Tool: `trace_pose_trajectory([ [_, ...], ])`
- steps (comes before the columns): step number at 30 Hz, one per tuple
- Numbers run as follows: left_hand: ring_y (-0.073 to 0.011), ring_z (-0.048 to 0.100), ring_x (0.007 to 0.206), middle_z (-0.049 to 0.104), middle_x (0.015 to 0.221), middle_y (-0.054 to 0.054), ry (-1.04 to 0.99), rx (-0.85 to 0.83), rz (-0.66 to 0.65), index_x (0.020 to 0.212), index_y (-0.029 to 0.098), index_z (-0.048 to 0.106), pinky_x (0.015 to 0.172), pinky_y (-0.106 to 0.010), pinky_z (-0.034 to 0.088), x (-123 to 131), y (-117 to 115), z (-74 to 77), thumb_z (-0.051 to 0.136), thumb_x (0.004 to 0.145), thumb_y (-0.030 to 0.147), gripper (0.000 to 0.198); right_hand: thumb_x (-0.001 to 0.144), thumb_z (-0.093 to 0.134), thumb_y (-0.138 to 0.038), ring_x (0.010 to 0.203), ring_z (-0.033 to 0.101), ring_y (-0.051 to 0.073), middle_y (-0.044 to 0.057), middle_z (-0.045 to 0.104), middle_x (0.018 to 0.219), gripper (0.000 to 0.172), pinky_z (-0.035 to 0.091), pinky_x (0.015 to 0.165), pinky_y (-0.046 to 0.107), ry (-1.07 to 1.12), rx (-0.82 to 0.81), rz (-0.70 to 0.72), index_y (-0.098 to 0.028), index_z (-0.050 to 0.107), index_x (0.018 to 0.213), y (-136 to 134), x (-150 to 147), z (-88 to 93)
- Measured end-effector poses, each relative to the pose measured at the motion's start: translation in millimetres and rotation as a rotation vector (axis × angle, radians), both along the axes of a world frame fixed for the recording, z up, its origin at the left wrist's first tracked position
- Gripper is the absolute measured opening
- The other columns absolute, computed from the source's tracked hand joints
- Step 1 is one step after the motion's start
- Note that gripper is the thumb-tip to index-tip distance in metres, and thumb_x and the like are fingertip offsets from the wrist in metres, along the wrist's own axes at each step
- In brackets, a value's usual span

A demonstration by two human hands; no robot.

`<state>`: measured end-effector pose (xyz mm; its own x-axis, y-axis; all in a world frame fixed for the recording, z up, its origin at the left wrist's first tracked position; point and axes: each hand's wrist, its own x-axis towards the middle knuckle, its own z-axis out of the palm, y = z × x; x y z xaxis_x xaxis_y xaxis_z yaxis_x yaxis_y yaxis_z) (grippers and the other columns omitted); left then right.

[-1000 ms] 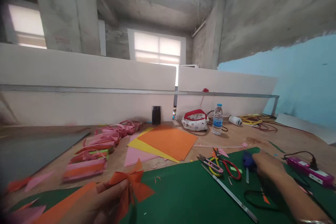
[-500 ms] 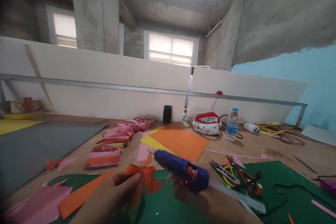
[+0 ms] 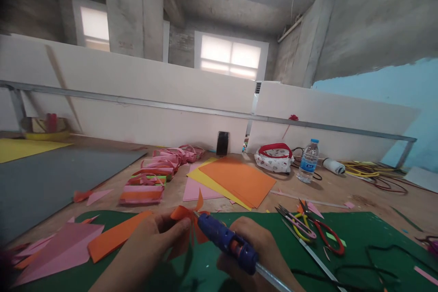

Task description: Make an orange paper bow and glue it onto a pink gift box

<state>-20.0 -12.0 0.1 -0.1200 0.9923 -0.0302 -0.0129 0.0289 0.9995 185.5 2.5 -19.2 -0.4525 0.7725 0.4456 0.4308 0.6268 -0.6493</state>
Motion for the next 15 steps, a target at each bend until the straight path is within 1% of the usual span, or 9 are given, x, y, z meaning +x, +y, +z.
trace_pose_trajectory([
  [5, -0.0093, 0.040, 0.043, 0.050, 0.039, 0.004, 0.032, 0.021, -0.062, 0.043, 0.018, 0.055, 0.048, -0.022, 0.028, -0.4, -0.6, -0.1, 0.061, 0.069, 0.038, 0.033, 0.073, 0.064, -0.033, 0.067, 0.055, 0.015, 0.001, 0.058, 0.075, 0.016, 0.039, 0.059, 0.024, -0.028, 0.021, 0.021, -0.020, 0.054, 0.073, 2.5, 2.5, -0.1],
  [8, -0.0092, 0.041, 0.046, 0.051, 0.042, 0.004, 0.029, 0.020, -0.081, 0.046, 0.018, 0.057, 0.049, -0.021, 0.030, -1.7, -0.9, 1.2, 0.061, 0.069, 0.038, 0.031, 0.071, 0.065, -0.030, 0.067, 0.056, 0.016, 0.002, 0.059, 0.076, 0.015, 0.039, 0.059, 0.025, -0.045, 0.031, 0.038, -0.019, 0.054, 0.072, 4.7, 3.7, -2.6],
  [12, -0.0086, 0.039, 0.045, 0.049, 0.044, 0.006, 0.006, 0.009, -0.082, 0.053, 0.018, 0.061, 0.048, -0.021, 0.030, -1.8, -0.6, 0.2, 0.064, 0.066, 0.038, 0.025, 0.069, 0.066, -0.026, 0.068, 0.056, 0.015, 0.002, 0.060, 0.076, 0.013, 0.039, 0.059, 0.024, -0.061, 0.045, 0.022, -0.019, 0.055, 0.071, 6.5, 4.7, -5.0],
  [15, -0.0105, 0.046, 0.051, 0.056, 0.051, 0.003, -0.018, 0.006, -0.060, 0.057, 0.017, 0.064, 0.051, -0.021, 0.036, 0.2, -0.8, 0.4, 0.067, 0.062, 0.037, 0.021, 0.068, 0.068, -0.028, 0.067, 0.057, 0.015, 0.001, 0.061, 0.076, 0.015, 0.040, 0.059, 0.024, -0.054, 0.059, 0.013, -0.019, 0.056, 0.070, 8.1, 5.9, -7.2],
])
